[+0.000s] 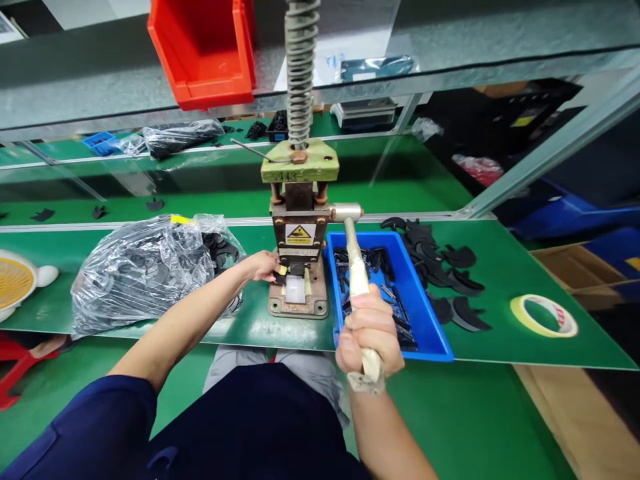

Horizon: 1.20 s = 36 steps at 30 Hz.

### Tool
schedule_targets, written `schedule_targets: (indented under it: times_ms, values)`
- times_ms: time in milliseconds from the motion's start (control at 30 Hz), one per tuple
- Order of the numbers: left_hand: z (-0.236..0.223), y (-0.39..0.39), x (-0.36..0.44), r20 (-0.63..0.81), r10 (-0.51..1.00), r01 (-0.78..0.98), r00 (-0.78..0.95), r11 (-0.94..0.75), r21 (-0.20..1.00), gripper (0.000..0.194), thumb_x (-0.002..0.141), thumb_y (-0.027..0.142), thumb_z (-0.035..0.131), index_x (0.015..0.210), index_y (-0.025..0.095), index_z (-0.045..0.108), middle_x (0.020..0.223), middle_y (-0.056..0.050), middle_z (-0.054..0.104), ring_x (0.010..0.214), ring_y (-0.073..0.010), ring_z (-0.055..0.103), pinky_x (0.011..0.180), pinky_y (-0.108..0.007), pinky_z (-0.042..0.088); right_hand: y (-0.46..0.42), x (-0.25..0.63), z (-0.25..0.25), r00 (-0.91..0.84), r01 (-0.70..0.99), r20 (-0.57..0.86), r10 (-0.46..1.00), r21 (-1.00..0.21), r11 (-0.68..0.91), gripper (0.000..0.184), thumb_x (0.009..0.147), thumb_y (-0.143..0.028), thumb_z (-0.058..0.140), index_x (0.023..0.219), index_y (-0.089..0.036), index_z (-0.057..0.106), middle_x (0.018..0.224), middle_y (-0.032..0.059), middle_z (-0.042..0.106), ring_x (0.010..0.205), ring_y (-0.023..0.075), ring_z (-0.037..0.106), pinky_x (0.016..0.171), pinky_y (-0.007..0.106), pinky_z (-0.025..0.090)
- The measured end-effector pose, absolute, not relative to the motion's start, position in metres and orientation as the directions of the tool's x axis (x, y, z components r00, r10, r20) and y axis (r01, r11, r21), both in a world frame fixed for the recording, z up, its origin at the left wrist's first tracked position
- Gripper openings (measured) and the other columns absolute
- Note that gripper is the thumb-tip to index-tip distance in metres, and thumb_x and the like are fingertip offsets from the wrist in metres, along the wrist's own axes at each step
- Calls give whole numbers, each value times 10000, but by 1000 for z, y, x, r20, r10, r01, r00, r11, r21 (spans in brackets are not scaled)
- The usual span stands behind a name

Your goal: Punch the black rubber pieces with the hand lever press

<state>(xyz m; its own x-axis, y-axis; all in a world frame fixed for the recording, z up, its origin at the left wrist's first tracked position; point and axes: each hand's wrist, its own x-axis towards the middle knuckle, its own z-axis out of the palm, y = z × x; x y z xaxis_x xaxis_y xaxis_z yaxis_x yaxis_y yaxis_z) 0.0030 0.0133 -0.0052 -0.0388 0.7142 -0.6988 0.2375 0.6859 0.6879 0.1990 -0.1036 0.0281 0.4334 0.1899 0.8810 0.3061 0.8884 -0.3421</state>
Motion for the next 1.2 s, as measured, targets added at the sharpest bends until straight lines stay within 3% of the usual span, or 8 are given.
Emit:
schedule_targets:
  times_ms: [367,600,800,933,1067,1200]
  values:
    - [-18,-4,5,-655,754,151,-54,654,741,55,801,44,624,849,58,649,431,26,507,348,-97,520,355,-146,373,-115,202,32,348,334,887,302,-419,844,194,728,-204,599,632,-220,432,648,-52,503,758,174,600,890,556,529]
    - [-18,-6,7,-660,747,114,-83,665,738,207,812,90,637,1015,53,657,494,16,557,371,-101,553,359,-145,358,-116,201,31,363,318,880,307,-427,846,173,724,-197,597,642,-221,447,669,-47,531,785,180,606,913,554,518]
    - [-25,-7,9,-620,778,163,-104,628,761,85,827,90,606,899,56,636,458,19,521,369,-105,542,371,-157,341,-114,201,30,372,305,880,295,-417,856,189,723,-204,603,631,-215,438,669,-46,541,781,172,605,918,529,513]
    - [-33,-15,-5,-524,844,217,-117,537,815,91,852,201,632,853,111,613,506,15,561,405,-85,545,402,-142,358,-115,204,31,346,329,890,299,-413,849,193,712,-209,621,629,-213,447,662,-49,542,768,173,619,900,524,532]
    - [-38,-18,-59,-288,926,327,-246,359,874,143,848,273,631,877,133,614,676,-16,655,512,-81,592,466,-146,409,-113,205,30,345,342,893,288,-405,848,203,709,-209,624,615,-214,444,658,-45,556,753,176,621,873,508,535]
    - [-34,-21,-123,-119,940,562,-319,288,775,109,817,215,613,878,143,667,706,-32,687,598,-124,623,559,-198,455,-103,202,27,424,341,889,172,-333,879,306,699,-250,627,554,-208,361,600,-53,522,661,144,586,793,437,534]
